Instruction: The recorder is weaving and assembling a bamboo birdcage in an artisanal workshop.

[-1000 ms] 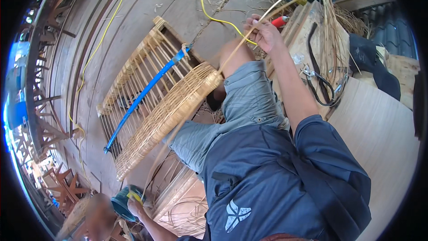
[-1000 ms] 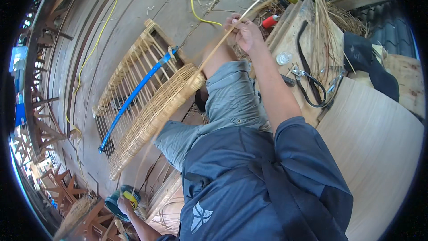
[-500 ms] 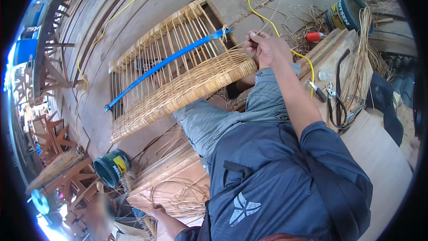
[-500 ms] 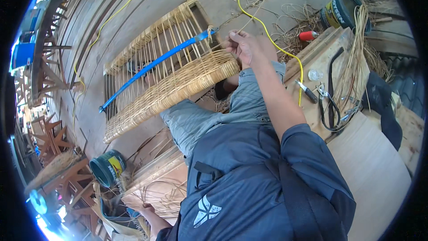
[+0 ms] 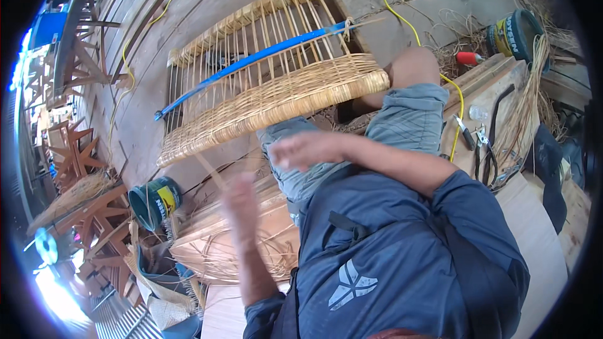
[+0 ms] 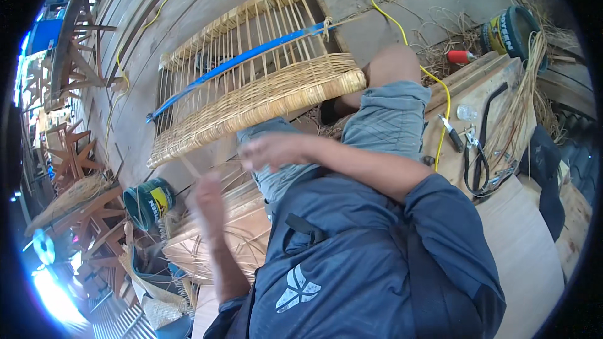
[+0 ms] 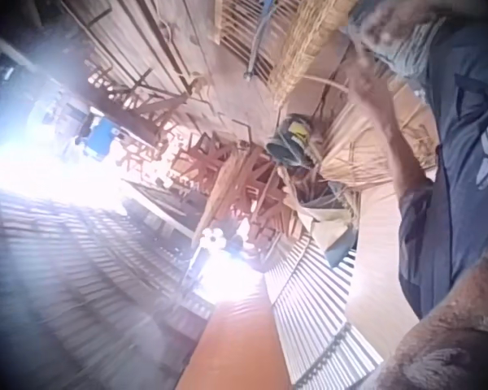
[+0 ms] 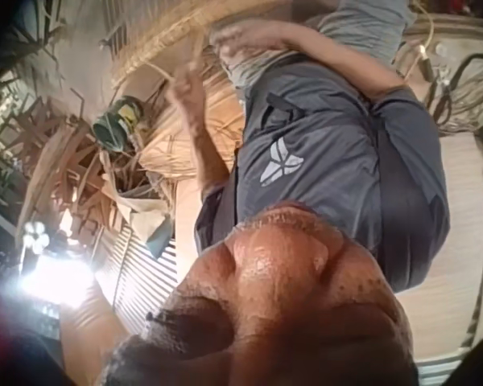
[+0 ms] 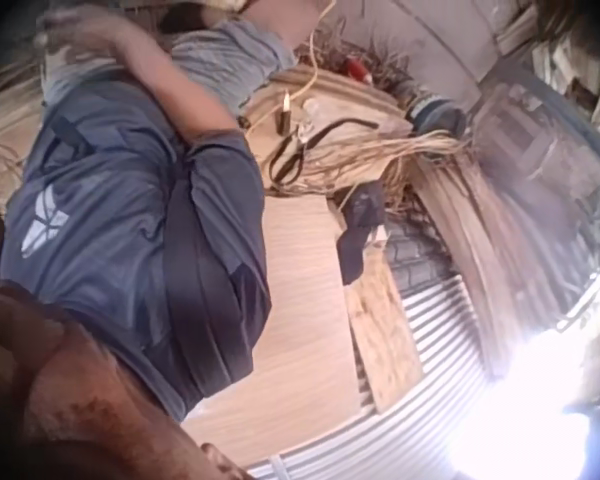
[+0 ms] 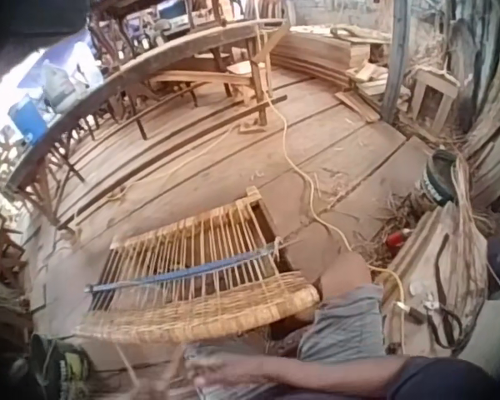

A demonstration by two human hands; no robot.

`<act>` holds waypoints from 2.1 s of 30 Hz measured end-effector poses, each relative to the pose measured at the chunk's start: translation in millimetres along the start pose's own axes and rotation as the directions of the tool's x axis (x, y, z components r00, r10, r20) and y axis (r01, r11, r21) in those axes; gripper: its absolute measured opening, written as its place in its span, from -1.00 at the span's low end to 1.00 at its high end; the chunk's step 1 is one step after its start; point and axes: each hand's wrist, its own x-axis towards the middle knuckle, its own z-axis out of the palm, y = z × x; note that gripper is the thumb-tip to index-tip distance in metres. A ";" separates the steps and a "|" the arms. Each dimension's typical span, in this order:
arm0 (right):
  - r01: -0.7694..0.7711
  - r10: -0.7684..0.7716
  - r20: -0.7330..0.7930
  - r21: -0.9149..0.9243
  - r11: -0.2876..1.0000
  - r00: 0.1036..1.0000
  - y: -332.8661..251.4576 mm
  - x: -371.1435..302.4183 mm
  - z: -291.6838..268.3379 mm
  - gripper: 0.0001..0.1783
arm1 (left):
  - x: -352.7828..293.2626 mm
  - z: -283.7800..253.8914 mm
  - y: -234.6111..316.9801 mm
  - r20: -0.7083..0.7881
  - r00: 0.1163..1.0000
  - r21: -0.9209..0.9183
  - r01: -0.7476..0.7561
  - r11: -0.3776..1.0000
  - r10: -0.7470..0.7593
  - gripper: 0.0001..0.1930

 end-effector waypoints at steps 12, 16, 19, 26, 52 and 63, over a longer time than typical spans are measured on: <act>0.713 -0.176 -0.846 0.293 0.638 0.504 -27.1 -85.6 -185.2 -0.87 | -14.0 -27.4 -90.8 0.384 0.764 0.467 0.324 0.823 -0.519 -0.63; 0.620 -0.137 -0.883 0.199 0.759 0.450 -32.1 -98.6 -200.0 -0.89 | -30.6 -69.1 -115.6 0.285 0.833 0.524 0.279 0.805 -0.475 -0.65; 0.626 -0.159 -0.889 0.165 0.762 0.429 -23.7 -103.8 -222.1 -0.85 | -37.2 -90.3 -135.3 0.232 0.879 0.615 0.198 0.763 -0.416 -0.68; 0.604 -0.163 -0.921 0.092 0.792 0.354 -37.0 -106.3 -250.6 -0.83 | -79.1 -159.2 -219.3 0.075 0.827 0.861 0.227 0.454 -0.557 -0.65; 0.181 0.354 -0.815 0.475 0.861 0.459 -22.5 -28.6 -167.7 -0.82 | 164.2 188.0 20.6 0.692 0.712 -0.070 0.230 0.971 -0.119 -0.82; 0.265 0.237 -0.893 0.351 0.898 0.382 -11.9 -10.1 -180.3 -0.73 | 132.7 163.4 -3.1 0.692 0.626 0.077 0.433 0.898 -0.361 -0.83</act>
